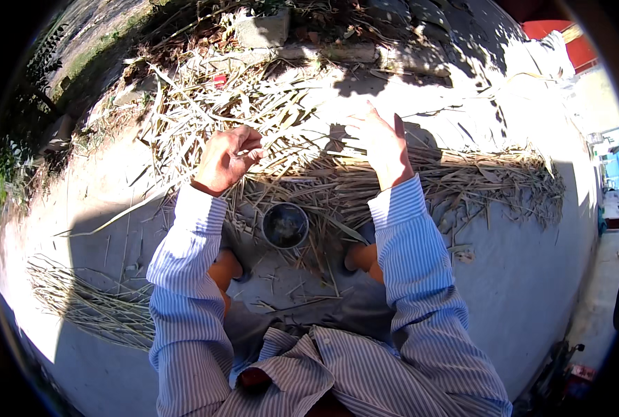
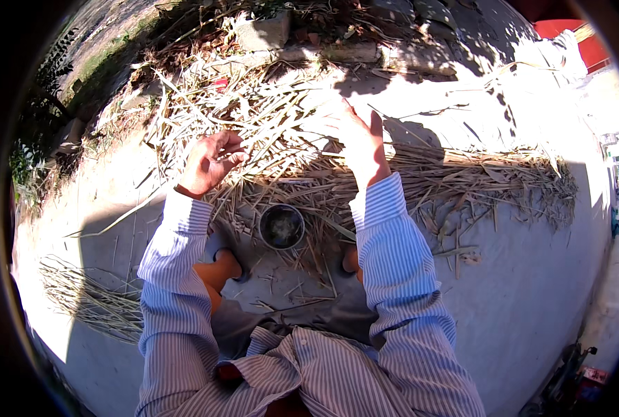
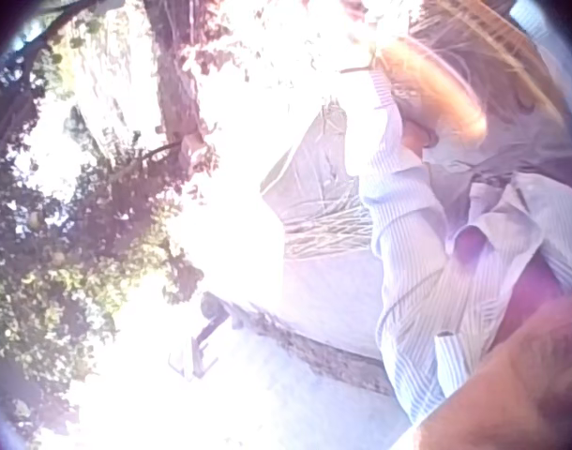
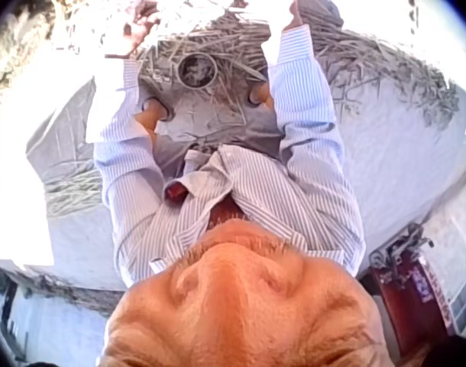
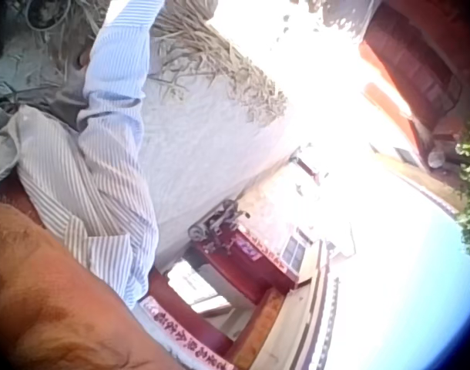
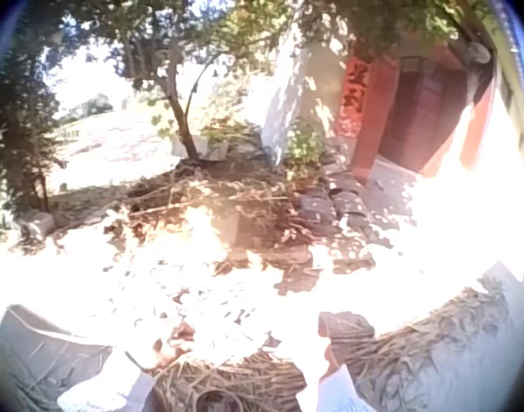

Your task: The person sits on the ground and repeatedly picks up long dried stalks, stripping off outer layers by hand. The separated pieces are dropped onto the ground, accumulating in a pile.

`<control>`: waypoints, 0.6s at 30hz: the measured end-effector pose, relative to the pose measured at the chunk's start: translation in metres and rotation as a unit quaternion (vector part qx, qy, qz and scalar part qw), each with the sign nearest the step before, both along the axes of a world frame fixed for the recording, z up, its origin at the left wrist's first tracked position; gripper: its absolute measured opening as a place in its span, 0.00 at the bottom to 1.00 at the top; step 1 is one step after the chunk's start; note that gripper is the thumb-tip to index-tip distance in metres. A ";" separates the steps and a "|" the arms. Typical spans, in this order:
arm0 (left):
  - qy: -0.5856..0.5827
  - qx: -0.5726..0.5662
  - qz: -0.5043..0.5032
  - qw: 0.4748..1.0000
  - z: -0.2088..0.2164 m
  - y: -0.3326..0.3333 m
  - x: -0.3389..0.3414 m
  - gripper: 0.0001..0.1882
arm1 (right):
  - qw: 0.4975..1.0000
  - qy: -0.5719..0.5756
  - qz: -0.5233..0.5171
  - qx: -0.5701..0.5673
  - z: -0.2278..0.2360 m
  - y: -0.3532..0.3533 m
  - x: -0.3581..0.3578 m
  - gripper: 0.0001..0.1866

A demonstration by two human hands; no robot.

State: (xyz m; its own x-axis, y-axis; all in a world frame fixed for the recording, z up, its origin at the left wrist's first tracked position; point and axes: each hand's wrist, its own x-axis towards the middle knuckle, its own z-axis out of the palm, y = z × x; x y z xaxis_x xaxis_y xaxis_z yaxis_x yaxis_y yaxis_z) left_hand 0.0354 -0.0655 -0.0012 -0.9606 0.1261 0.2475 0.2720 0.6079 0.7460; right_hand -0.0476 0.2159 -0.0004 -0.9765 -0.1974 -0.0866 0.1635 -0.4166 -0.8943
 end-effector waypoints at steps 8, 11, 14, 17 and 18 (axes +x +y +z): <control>0.019 0.129 0.089 0.987 -0.010 0.047 -0.009 0.09 | 0.997 0.048 0.049 0.025 0.015 -0.034 0.025 0.15; 0.042 0.219 0.093 0.970 -0.013 0.045 -0.008 0.07 | 0.998 0.048 0.041 0.021 0.014 -0.033 0.026 0.14; 0.119 0.332 0.134 0.926 0.013 0.036 -0.013 0.07 | 0.999 0.033 0.006 0.003 -0.014 -0.014 0.007 0.13; 0.181 0.343 0.231 0.892 0.042 -0.018 -0.013 0.08 | 0.998 0.064 0.002 0.020 -0.025 -0.002 -0.001 0.14; 0.180 0.162 0.262 0.934 0.034 -0.042 -0.011 0.08 | 0.999 0.032 -0.007 0.036 -0.016 0.000 0.001 0.15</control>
State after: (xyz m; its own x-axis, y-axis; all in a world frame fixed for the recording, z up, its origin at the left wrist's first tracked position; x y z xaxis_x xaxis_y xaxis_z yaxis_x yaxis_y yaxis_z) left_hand 0.0245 -0.1073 0.0325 -0.7167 -0.4753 0.5103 0.2694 0.4862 0.8313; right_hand -0.0461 0.2162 -0.0168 -0.9832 -0.1784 -0.0372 0.0991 -0.3521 -0.9307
